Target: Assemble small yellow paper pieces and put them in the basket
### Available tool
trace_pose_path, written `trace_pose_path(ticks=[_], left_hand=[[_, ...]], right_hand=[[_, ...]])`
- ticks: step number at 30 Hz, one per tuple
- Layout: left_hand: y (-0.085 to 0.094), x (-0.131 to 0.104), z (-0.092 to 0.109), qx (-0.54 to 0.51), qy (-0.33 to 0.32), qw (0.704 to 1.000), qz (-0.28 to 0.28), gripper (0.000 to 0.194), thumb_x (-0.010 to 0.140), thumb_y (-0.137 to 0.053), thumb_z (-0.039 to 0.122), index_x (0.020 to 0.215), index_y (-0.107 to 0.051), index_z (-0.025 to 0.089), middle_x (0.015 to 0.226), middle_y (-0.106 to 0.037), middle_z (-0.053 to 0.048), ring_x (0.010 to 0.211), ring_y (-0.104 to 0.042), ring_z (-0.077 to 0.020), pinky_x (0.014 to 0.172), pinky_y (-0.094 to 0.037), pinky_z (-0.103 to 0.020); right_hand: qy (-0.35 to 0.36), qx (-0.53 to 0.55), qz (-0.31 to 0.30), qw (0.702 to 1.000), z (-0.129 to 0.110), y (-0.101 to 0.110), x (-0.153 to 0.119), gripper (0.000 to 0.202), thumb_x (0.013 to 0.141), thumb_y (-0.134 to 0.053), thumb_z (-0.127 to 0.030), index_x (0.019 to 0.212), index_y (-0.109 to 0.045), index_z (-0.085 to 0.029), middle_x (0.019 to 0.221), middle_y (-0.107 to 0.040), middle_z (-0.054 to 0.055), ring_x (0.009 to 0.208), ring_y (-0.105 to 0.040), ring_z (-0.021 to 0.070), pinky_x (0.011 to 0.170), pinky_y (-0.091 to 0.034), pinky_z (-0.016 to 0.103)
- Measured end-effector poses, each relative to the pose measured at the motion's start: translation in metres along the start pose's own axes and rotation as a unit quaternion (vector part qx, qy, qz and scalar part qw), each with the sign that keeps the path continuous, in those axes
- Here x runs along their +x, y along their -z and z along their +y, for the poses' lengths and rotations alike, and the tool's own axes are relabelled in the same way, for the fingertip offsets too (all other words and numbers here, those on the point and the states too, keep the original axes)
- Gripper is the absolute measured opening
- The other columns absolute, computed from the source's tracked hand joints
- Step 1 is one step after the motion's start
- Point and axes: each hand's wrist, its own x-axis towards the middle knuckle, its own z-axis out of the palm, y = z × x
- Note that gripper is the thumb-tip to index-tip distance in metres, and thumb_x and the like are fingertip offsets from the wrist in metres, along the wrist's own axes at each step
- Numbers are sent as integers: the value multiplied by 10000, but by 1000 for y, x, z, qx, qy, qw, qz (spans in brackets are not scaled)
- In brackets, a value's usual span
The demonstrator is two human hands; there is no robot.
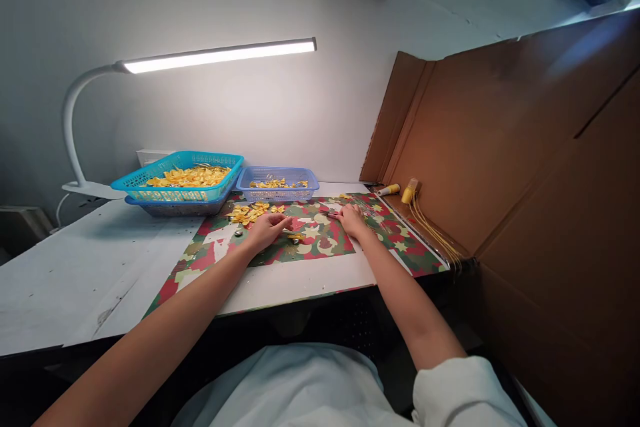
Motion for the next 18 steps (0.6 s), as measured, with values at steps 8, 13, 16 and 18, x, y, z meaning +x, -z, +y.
trace_pose_path(ticks=[8, 13, 16, 18], left_hand=[[-1, -1, 1, -33, 37, 999, -19, 485, 726, -604, 654, 768, -692, 178, 755, -750, -76, 634, -657, -190, 517, -454, -249], [-1, -3, 4, -29, 33, 999, -21, 480, 750, -575, 649, 762, -687, 182, 751, -750, -73, 674, -680, -203, 546, -477, -254], [-1, -2, 4, -28, 32, 999, -19, 483, 738, -584, 653, 758, -691, 182, 751, -751, -72, 665, -677, -203, 550, -478, -258], [-1, -2, 4, -28, 32, 999, -20, 488, 733, -586, 658, 755, -691, 181, 749, -750, -72, 654, -672, -200, 546, -472, -258]], right_hand=[[98, 189, -27, 977, -43, 12, -33, 152, 909, -408, -328, 905, -494, -203, 759, -579, -18, 660, -505, 127, 614, -352, 229], [116, 112, -57, 985, -62, 14, -47, 345, 828, -578, -512, 723, -541, -186, 661, -576, -9, 625, -488, 116, 579, -293, 223], [120, 66, -49, 989, -62, 8, -43, 391, 834, -588, -499, 628, -527, -172, 631, -562, -8, 609, -460, 104, 567, -259, 229], [129, 48, -52, 989, -62, 4, -40, 416, 838, -587, -494, 592, -515, -167, 607, -551, -10, 598, -445, 99, 561, -243, 234]])
